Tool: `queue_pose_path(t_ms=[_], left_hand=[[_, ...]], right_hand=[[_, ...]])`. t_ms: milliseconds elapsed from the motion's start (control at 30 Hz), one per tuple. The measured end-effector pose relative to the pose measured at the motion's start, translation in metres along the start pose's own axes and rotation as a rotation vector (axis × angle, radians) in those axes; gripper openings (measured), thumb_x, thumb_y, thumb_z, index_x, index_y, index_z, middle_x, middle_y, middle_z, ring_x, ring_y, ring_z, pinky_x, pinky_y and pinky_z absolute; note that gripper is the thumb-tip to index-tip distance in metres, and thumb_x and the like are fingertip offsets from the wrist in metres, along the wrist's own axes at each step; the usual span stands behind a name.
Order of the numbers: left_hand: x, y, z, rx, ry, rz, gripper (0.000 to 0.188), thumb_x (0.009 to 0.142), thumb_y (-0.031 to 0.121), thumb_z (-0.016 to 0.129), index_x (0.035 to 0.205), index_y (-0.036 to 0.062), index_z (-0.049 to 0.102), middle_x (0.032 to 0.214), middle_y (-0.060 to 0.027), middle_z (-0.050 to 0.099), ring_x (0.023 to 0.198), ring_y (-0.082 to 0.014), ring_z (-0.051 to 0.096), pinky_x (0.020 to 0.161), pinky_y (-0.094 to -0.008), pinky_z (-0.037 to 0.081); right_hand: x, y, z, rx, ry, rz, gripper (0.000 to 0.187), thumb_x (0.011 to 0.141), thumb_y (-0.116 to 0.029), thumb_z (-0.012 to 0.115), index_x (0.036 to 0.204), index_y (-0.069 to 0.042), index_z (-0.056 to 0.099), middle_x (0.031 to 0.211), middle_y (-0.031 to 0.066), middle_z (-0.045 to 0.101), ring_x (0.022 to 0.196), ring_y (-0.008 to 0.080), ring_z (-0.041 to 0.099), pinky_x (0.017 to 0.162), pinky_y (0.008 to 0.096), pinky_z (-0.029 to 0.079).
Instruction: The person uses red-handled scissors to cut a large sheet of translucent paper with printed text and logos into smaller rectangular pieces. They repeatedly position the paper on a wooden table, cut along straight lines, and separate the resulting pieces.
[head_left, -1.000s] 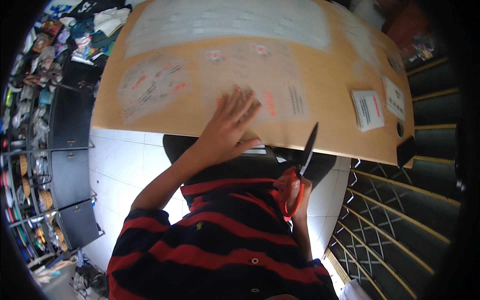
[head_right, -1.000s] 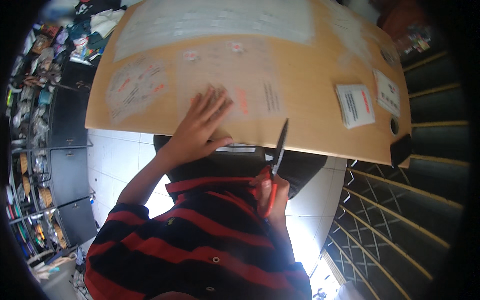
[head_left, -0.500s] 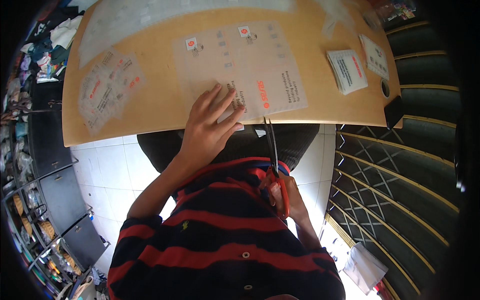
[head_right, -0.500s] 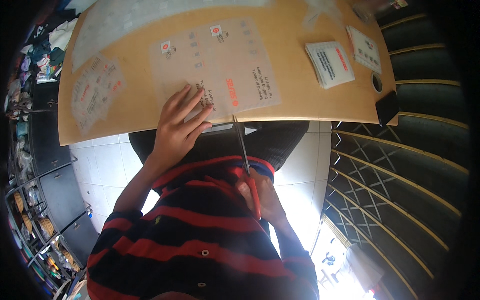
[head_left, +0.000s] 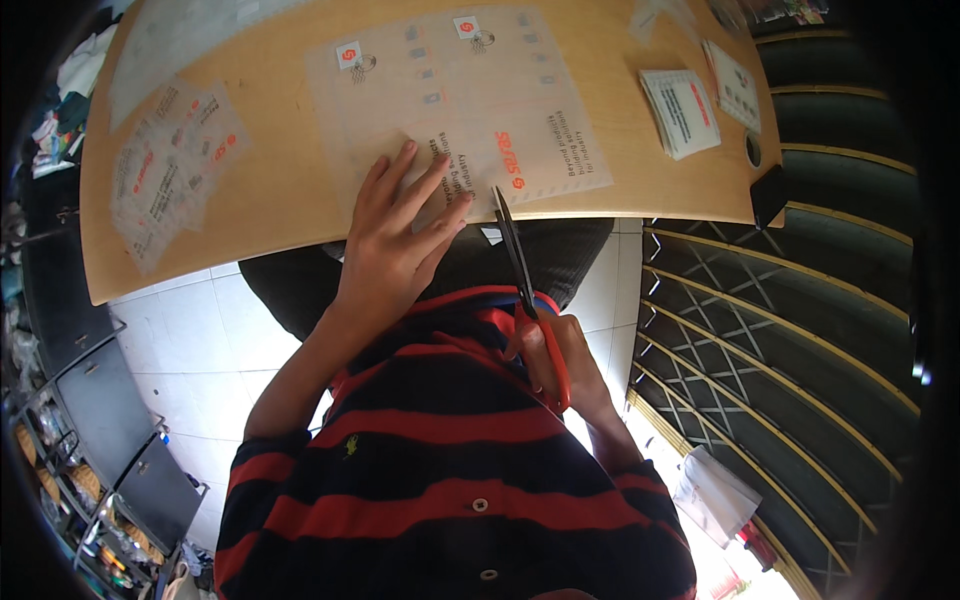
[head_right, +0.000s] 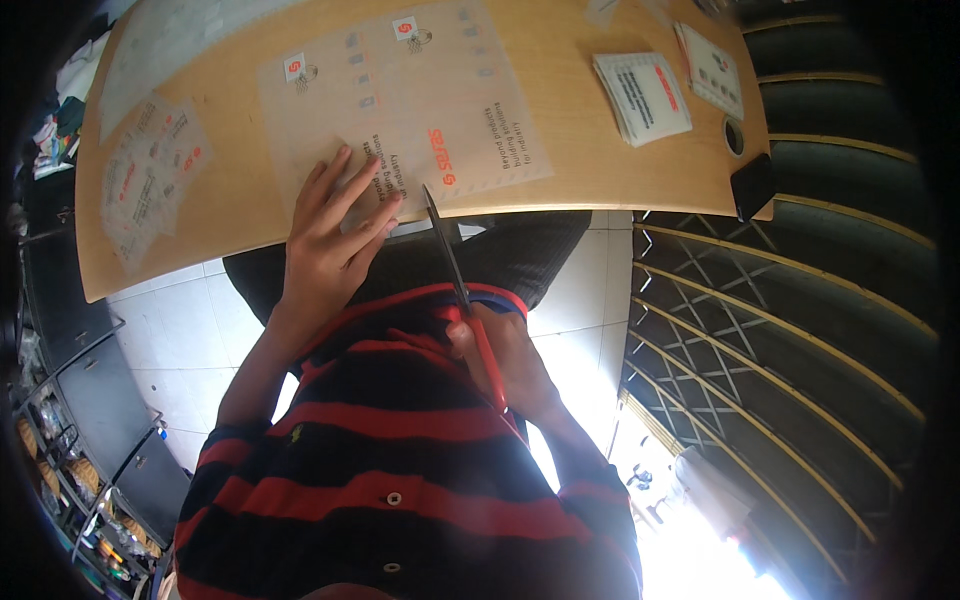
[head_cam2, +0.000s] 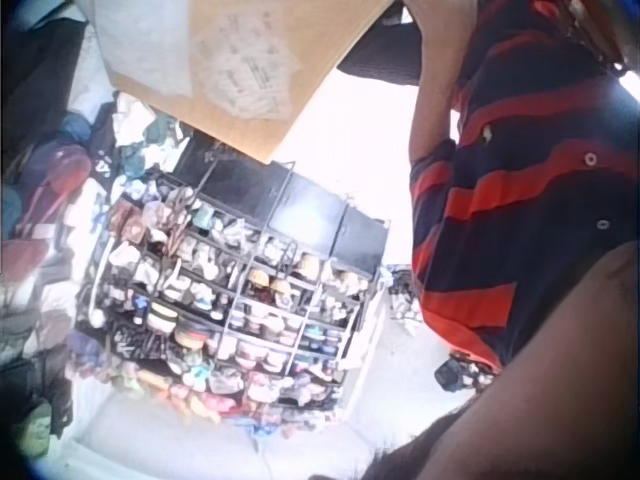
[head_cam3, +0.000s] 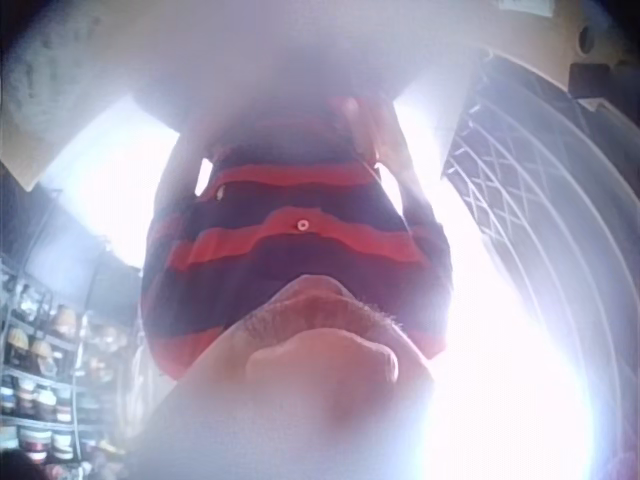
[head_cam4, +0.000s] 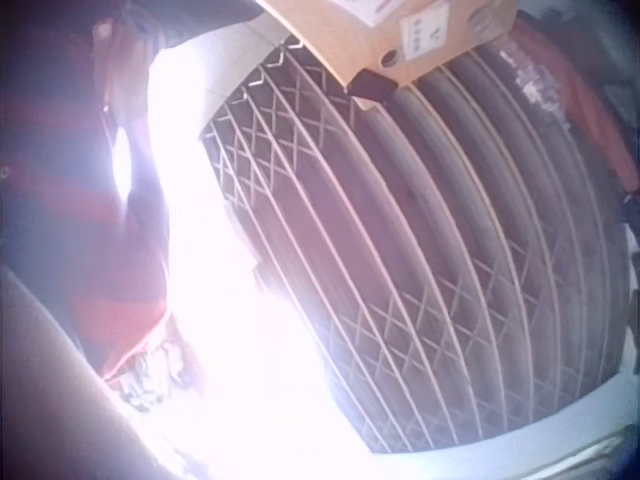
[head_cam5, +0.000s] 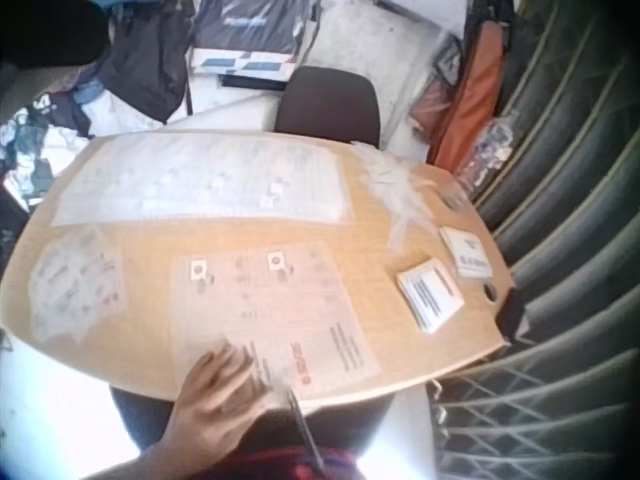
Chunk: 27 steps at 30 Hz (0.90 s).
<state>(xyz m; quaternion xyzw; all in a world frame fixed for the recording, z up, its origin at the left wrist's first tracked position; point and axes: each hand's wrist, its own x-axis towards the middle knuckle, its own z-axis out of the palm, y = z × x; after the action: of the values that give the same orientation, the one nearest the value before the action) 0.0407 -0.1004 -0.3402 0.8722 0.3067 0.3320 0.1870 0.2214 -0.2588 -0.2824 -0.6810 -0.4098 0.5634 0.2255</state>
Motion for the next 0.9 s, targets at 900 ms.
queue_pose_path(t_ms=[900], left_hand=[[-0.009,0.005,0.004,-0.066,0.123,0.027,0.017,0.079,0.007,0.073,0.095,0.0091,0.074,0.109,-0.0001,0.069,0.115,-0.0231,0.062,0.105,-0.0597,0.039]], right_hand=[[0.012,-0.007,0.014,-0.13,0.193,-0.077,0.069,0.104,-0.048,0.033,0.053,-0.004,0.047,0.044,0.0037,0.045,0.036,0.0117,0.046,0.038,0.0262,0.035]])
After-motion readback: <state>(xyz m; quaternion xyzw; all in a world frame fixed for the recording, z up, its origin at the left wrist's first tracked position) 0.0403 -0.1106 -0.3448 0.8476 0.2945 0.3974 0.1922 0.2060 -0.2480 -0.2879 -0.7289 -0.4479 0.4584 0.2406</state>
